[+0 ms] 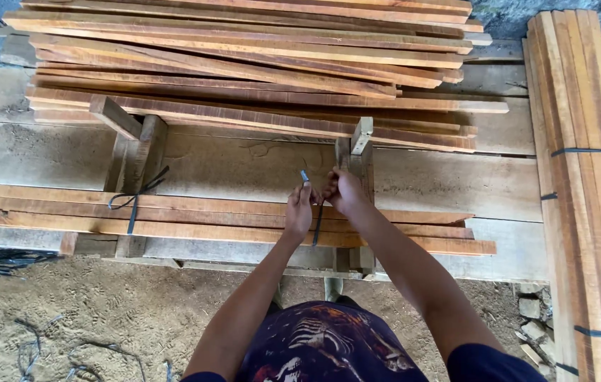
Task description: The recorder is using black elastic or rubber ties to bundle thin strips of wood together.
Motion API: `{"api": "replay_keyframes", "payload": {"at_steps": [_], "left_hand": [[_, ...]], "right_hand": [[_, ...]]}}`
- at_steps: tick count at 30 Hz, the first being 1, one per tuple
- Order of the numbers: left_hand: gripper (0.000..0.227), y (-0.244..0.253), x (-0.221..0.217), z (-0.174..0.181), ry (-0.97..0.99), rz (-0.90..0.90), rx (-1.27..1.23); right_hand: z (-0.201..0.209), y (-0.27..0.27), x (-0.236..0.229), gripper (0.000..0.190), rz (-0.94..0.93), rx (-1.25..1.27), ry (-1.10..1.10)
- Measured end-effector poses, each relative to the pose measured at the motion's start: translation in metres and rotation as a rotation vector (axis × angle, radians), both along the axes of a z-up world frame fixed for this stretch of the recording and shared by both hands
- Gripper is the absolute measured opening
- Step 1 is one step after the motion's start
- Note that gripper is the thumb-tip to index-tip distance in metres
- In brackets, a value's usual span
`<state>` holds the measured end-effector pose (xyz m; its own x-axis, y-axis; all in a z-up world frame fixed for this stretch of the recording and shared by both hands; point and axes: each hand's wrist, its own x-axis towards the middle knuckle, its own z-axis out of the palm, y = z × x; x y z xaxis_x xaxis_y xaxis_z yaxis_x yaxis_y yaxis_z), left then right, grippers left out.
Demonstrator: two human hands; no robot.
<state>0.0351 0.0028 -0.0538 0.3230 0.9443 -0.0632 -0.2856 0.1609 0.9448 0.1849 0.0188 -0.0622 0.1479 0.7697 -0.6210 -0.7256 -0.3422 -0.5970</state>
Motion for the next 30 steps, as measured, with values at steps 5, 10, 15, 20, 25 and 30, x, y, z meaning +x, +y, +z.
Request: {"api": "replay_keyframes", "payload": {"at_steps": [5,10,15,20,25,30], "left_hand": [[0.049,-0.005,-0.003,0.003,-0.021,-0.008,-0.053],[0.052,0.013,0.008,-0.033,0.434,-0.027,-0.095],[0.056,0.013,0.005,-0.016,0.597,-0.04,-0.177],[0.045,-0.009,-0.006,0.002,0.296,-0.097,-0.048],[0.036,-0.005,0.001,0.015,0.079,0.014,-0.127],[0.04,0.009,0.018,0.01,0.021,0.038,-0.173]], "right_hand": [[-0.01,0.033,-0.01,0.039,-0.08,-0.149,-0.128],[-0.054,0.049,-0.013,0.03,-0.187,-0.183,-0.216],[-0.043,0.04,0.002,0.024,0.012,-0.198,-0.326],[0.006,0.01,0.007,0.016,0.222,-0.264,-0.344],[-0.038,0.034,0.014,0.018,0.13,-0.24,-0.384],[-0.029,0.061,-0.01,0.019,-0.066,-0.337,-0.375]]}}
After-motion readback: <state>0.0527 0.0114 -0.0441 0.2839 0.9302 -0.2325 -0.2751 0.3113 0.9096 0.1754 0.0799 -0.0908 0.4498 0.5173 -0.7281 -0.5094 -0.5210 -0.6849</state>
